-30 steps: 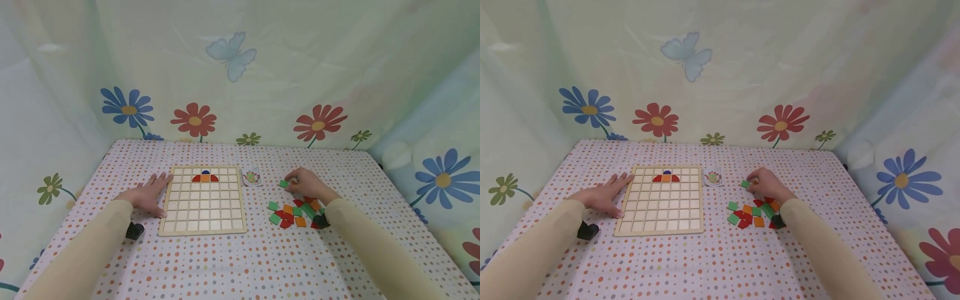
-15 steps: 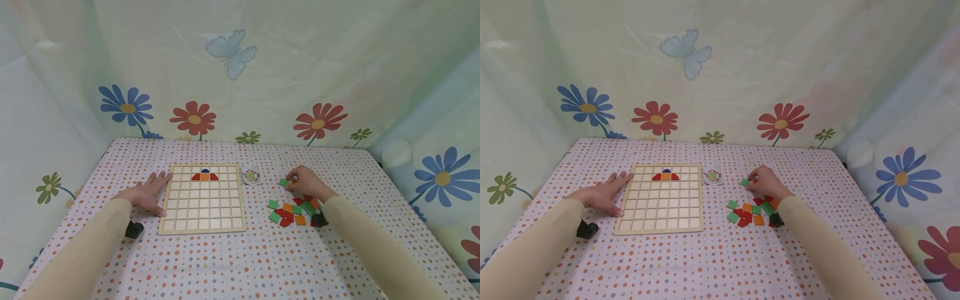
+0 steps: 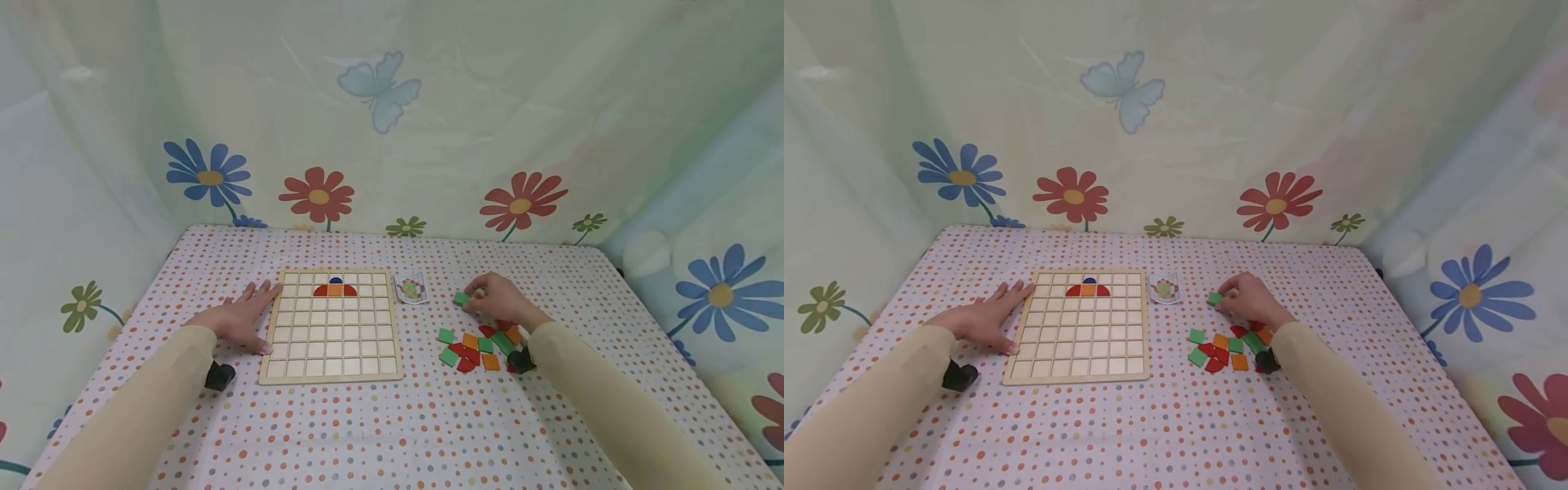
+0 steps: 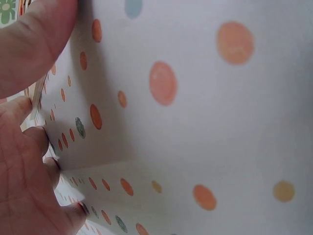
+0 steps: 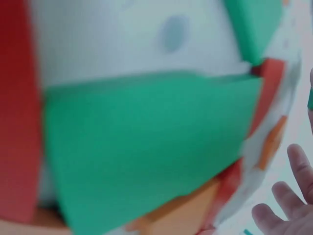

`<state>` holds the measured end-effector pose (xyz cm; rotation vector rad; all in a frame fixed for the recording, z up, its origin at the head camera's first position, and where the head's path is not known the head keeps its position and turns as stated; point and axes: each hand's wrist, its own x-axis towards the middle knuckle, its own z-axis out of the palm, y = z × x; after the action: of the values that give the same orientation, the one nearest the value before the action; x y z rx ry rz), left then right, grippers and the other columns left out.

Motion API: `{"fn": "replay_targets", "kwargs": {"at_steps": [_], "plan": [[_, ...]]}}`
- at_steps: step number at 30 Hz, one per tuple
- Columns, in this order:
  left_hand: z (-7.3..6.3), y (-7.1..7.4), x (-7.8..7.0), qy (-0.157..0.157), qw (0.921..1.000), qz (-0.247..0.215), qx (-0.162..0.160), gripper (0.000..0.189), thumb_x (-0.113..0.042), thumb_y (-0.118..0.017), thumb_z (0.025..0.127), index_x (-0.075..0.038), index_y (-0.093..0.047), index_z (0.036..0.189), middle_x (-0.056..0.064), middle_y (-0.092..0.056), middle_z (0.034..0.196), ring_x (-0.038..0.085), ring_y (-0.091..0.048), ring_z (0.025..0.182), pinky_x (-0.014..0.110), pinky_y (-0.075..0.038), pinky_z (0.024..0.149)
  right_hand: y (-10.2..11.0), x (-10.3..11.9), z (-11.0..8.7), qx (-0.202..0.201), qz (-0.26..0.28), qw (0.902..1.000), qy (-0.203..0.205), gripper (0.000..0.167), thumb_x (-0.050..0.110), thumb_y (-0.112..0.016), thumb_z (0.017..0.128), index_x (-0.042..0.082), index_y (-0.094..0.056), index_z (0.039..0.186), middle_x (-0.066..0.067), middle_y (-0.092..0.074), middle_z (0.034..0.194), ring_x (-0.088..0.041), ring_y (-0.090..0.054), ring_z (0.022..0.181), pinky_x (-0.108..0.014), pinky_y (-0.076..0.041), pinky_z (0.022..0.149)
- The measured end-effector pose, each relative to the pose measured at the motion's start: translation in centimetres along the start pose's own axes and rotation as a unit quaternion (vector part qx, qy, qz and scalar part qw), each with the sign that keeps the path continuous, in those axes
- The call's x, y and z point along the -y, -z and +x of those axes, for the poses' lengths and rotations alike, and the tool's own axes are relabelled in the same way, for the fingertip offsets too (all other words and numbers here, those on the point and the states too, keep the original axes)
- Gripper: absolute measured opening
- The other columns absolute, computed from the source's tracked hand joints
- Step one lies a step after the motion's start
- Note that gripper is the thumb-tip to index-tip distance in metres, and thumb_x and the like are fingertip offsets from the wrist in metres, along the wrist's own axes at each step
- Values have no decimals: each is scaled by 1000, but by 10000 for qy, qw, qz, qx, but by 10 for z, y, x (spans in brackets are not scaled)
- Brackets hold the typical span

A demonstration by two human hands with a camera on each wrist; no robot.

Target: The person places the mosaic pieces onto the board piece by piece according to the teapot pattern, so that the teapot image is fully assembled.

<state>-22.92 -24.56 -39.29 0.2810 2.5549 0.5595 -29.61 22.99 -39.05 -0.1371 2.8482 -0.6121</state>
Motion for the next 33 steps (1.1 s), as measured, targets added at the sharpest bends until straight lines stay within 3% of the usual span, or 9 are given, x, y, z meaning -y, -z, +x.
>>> {"fn": "replay_targets", "kwargs": {"at_steps": [4,8,11,15,23,33], "plan": [[1,0,1,-7,10000,-46,-5,120,-27,-88,79,-9,-6,165,26,8,170,51,12,155,76,3,119,6,12,-3,42,330,9991,245,32,20,-72,94,3,-70,121,-25,-53,144,-33,-53,104,-39,-48,83],[0,1,1,-43,9999,-106,6,121,-27,-88,78,-9,-6,165,25,9,170,51,12,155,76,4,119,8,29,-5,53,590,9970,503,30,20,-73,93,4,-70,119,-24,-53,147,-39,-54,122,-53,-50,99],[0,2,2,-59,9999,-94,-5,121,-27,-88,78,-8,-6,165,26,9,170,52,12,155,77,4,118,5,45,-5,50,721,9945,757,29,17,-73,93,4,-70,118,-22,-54,148,-42,-42,142,-62,-38,115],[0,1,2,-47,10000,-79,-5,120,-28,-88,79,-8,-6,165,26,8,170,51,12,155,76,3,119,-3,67,-5,96,944,9883,1193,25,14,-74,92,5,-71,115,-22,-54,148,-42,-39,146,-63,-35,118],[1,-1,2,-41,9999,-97,2,120,-27,-88,79,-9,-6,165,25,8,170,50,12,155,76,3,119,-22,113,0,355,1132,9747,1892,23,12,-76,91,5,-73,112,-21,-57,144,-39,-42,146,-60,-38,117],[3,-1,2,-28,10000,-27,-15,119,-28,-87,80,-9,-6,165,25,7,171,50,11,156,75,1,121,-60,167,17,435,629,9734,2160,18,15,-79,89,8,-76,105,-9,-69,125,-30,-53,136,-47,-46,113]]}}
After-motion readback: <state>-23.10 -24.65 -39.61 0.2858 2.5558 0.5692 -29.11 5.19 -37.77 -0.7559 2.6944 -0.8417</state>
